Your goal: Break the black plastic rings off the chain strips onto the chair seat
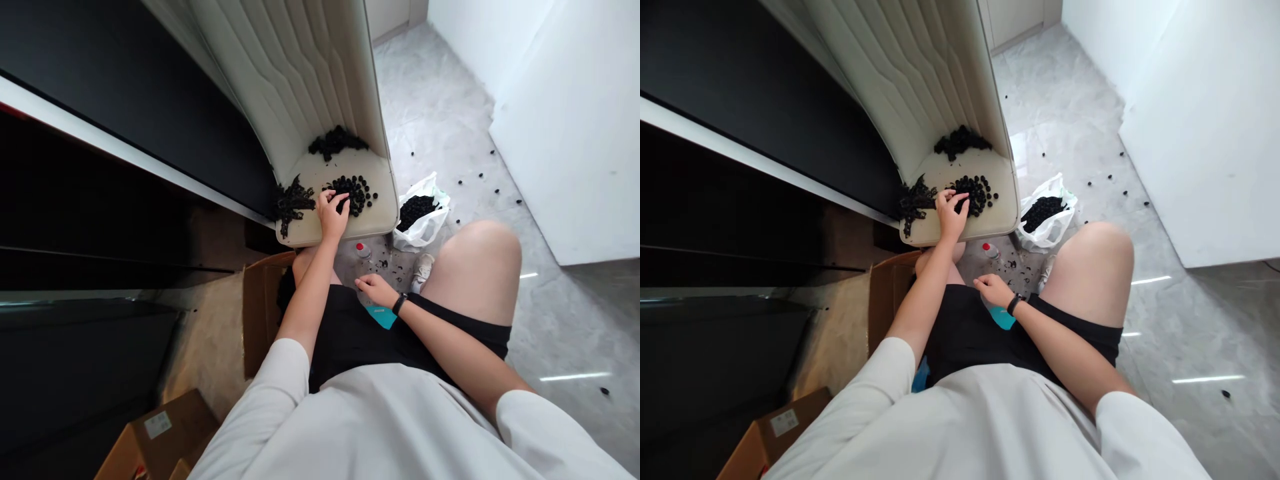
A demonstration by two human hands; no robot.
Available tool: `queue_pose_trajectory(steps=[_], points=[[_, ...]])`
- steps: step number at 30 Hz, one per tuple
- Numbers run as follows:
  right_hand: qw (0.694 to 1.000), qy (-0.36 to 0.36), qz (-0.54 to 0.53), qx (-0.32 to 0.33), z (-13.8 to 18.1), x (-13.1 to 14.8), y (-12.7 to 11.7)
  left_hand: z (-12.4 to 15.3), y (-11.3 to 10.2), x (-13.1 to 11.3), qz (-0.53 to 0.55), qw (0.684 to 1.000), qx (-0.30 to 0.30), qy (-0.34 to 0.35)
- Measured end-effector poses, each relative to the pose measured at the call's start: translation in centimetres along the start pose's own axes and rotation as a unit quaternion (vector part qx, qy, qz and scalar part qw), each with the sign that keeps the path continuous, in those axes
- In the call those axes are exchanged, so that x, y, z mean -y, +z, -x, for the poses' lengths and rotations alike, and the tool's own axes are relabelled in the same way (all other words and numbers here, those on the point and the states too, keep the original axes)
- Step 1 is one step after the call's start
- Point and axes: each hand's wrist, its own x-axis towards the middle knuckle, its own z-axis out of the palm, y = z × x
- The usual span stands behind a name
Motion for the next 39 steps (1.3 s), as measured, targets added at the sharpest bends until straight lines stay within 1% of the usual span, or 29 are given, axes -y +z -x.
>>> queue_pose_trajectory(steps=[2,5,7,8,10,12,14,15,16,18,20,22,23,26,29,31,34,36,39], points=[[1.000,-0.002,0.001,-0.004,0.0,0.0,0.0,-0.5,0.4,-0.2,0.005,1.000,0.005,0.004],[1.000,-0.005,0.005,-0.008,0.1,0.2,0.0,0.4,-0.2,-1.1,-0.002,1.000,-0.029,0.011],[1.000,-0.008,0.010,-0.010,0.1,0.3,-0.1,2.5,-0.9,-1.9,-0.004,0.998,-0.056,0.014],[1.000,-0.010,0.012,-0.011,0.1,0.4,-0.2,4.0,-1.4,-2.2,0.002,0.998,-0.062,0.014],[1.000,-0.009,0.015,-0.010,0.1,0.5,-0.4,7.7,-2.1,-2.5,0.024,0.999,-0.047,0.005],[1.000,-0.007,0.013,-0.009,0.1,0.7,-0.7,12.2,-2.6,-2.2,0.057,0.998,-0.015,-0.033],[1.000,-0.008,0.006,-0.018,0.1,1.0,-1.2,16.5,-2.8,-1.6,0.114,0.988,0.044,-0.094],[1.000,-0.011,-0.002,-0.024,0.1,1.1,-1.5,18.3,-2.9,-1.2,0.151,0.976,0.081,-0.132],[0.999,-0.013,-0.013,-0.032,0.2,1.3,-1.7,19.7,-2.9,-1.0,0.194,0.957,0.121,-0.177],[0.998,-0.018,-0.042,-0.053,0.3,1.7,-2.3,21.6,-2.9,-0.7,0.253,0.917,0.193,-0.243],[0.995,-0.025,-0.058,-0.082,0.5,1.9,-2.9,21.9,-3.0,-0.6,0.275,0.892,0.249,-0.258],[0.991,-0.034,-0.051,-0.116,0.5,2.0,-3.4,21.4,-2.9,-0.6,0.282,0.887,0.273,-0.242],[0.990,-0.039,-0.043,-0.129,0.5,1.9,-3.5,21.1,-2.9,-0.6,0.286,0.887,0.273,-0.237],[0.987,-0.035,-0.019,-0.156,0.4,1.4,-4.0,20.3,-2.9,-0.4,0.286,0.893,0.248,-0.244],[0.986,-0.028,0.029,-0.162,0.4,0.7,-4.4,20.1,-3.1,-0.4,0.265,0.903,0.223,-0.253],[0.985,-0.025,0.057,-0.161,0.4,0.2,-4.5,20.2,-3.5,-0.4,0.254,0.910,0.218,-0.245],[0.984,-0.008,0.038,-0.171,0.4,-0.2,-4.6,20.3,-4.0,-0.6,0.249,0.916,0.222,-0.225],[0.989,-0.009,-0.025,-0.146,0.3,-0.2,-4.6,20.2,-4.2,-0.6,0.248,0.918,0.224,-0.214],[0.991,-0.044,-0.110,-0.058,0.1,0.0,-4.4,20.3,-4.3,-0.6,0.254,0.918,0.228,-0.202]])
